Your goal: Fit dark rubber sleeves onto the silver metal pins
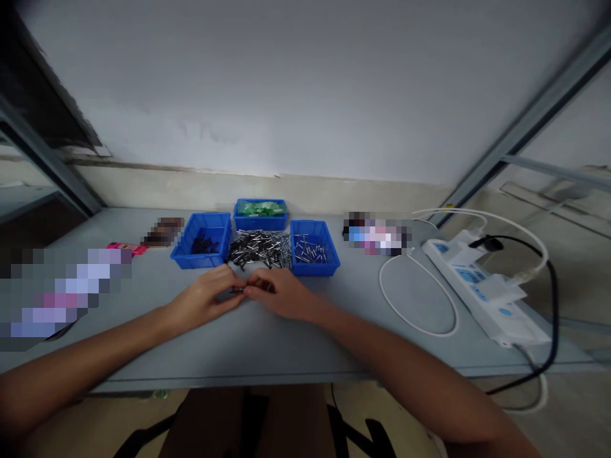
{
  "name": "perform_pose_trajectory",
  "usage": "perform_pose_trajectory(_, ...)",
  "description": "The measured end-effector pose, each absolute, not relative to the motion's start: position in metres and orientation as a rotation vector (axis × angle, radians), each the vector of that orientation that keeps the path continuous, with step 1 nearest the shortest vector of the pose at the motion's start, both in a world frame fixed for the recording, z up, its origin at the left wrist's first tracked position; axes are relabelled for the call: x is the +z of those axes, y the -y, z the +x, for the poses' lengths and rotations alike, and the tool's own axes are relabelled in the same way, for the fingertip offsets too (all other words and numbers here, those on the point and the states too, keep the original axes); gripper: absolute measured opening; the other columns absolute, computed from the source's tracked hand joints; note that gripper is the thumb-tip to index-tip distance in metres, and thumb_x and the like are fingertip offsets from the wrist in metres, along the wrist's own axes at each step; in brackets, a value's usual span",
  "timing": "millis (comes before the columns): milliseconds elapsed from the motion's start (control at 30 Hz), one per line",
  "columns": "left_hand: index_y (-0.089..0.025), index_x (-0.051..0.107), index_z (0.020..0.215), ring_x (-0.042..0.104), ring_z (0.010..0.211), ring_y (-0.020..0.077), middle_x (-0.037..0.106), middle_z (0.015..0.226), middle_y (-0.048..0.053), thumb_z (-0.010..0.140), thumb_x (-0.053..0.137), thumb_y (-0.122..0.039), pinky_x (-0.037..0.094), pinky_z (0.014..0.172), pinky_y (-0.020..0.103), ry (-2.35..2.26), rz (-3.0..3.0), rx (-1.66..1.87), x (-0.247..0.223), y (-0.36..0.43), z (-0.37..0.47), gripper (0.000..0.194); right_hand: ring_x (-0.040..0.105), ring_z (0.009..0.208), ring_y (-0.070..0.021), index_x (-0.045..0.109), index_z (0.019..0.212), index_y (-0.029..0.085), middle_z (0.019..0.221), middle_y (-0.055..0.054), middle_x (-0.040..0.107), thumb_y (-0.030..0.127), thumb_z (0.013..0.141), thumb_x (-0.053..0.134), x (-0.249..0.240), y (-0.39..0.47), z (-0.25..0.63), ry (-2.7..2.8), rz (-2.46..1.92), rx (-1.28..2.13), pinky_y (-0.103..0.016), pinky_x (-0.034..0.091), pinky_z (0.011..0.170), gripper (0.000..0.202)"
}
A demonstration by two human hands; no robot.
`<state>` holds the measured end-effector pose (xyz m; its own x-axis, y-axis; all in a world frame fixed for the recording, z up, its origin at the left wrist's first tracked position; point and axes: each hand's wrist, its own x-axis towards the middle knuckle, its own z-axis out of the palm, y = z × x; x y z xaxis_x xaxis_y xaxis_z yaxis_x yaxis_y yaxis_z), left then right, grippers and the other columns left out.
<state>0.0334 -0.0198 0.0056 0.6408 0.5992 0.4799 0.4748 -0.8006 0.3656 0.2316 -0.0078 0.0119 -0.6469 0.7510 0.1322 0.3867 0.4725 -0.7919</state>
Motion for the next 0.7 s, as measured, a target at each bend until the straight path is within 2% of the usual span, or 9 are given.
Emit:
perform_pose_trajectory(167,-0.016,0.058,0.086,0.051,0.073,0.0147,0.056,0.076,0.003,0.086,0.049,-0.025,0.042,0.065,0.026,-0.880,2.690,0.892,0.0073,0.0209,0.0333,0.013,0.048,0.061,-0.0080,0.057,0.082,0.018,0.066,0.004,0.055,0.026,0.084,0.050,0.0127,0.0082,0.2324,2.271,-0.927,1.038,-0.022,0.035,0.058,0.011)
perform_pose_trajectory(433,-0.015,0.058,0.094,0.051,0.074,0.0159,0.058,0.077,0.005,0.086,0.048,-0.024,0.043,0.065,0.027,-0.864,2.730,0.884,0.0095,0.0193,0.0298,0.015,0.051,0.065,-0.0085,0.055,0.088,0.018,0.071,0.003,0.057,0.027,0.086,0.047,0.0122,0.0055,0.2342,2.135,-0.853,1.293,-0.022,0.040,0.061,0.012)
perform_pose_trajectory(633,-0.014,0.057,0.091,0.052,0.076,0.0162,0.057,0.078,0.005,0.084,0.047,-0.021,0.043,0.067,0.027,-0.953,2.722,0.786,0.0116,0.0196,0.0310,0.014,0.054,0.073,-0.0099,0.054,0.099,0.018,0.083,0.000,0.058,0.019,0.081,0.051,0.0113,0.0054,0.2339,2.132,-0.837,1.079,-0.023,0.043,0.066,0.018)
perform_pose_trajectory(700,-0.015,0.057,0.088,0.052,0.075,0.0161,0.057,0.077,0.005,0.083,0.048,-0.020,0.043,0.066,0.027,-0.976,2.707,0.745,0.0108,0.0194,0.0310,0.012,0.054,0.071,-0.0096,0.055,0.097,0.019,0.083,0.000,0.059,0.020,0.081,0.053,0.0123,0.0063,0.2339,2.154,-0.833,0.982,-0.022,0.044,0.064,0.016)
